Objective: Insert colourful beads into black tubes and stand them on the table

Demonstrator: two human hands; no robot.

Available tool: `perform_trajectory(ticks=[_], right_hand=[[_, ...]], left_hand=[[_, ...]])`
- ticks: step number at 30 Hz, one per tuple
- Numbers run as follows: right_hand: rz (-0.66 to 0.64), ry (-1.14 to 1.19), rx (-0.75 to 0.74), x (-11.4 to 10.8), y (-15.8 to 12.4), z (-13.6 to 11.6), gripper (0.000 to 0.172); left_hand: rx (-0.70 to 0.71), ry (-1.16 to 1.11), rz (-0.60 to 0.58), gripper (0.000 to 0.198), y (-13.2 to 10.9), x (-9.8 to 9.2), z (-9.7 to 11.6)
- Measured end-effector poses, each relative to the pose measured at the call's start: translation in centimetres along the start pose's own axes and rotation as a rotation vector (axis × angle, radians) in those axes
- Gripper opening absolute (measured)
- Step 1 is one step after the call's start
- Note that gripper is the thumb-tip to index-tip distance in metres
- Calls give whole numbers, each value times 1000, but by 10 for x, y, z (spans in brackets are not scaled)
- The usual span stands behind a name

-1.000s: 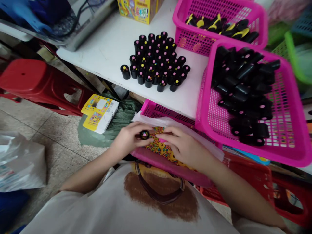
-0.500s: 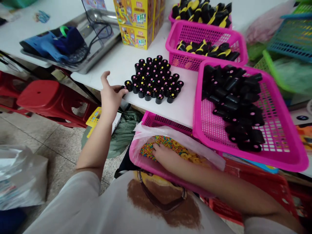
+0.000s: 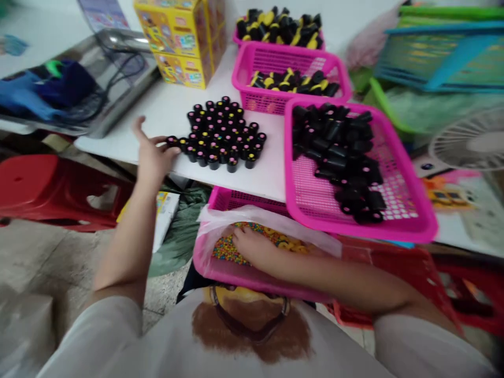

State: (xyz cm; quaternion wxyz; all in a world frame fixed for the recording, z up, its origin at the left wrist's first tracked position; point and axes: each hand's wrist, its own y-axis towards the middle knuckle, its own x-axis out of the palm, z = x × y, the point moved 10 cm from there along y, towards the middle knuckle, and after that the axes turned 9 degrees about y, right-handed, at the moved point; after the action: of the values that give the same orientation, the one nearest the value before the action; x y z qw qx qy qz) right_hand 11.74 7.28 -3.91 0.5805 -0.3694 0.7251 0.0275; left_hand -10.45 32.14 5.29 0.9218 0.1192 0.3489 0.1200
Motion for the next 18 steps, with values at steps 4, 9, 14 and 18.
perform_trajectory(ticks=[4, 9, 14, 18], right_hand=[[25, 47, -67, 8, 8, -11, 30], [-77, 90, -225, 21, 20, -38, 25], [-108, 103, -303, 14, 32, -47, 21], [-120, 174, -377, 6, 32, -46, 15]], left_hand=[[212, 120, 157, 107, -7, -23, 65], [617, 129, -104, 50, -62, 28, 234], [960, 364, -770, 32, -126, 183, 340], [991, 632, -881, 48, -139, 246, 352]])
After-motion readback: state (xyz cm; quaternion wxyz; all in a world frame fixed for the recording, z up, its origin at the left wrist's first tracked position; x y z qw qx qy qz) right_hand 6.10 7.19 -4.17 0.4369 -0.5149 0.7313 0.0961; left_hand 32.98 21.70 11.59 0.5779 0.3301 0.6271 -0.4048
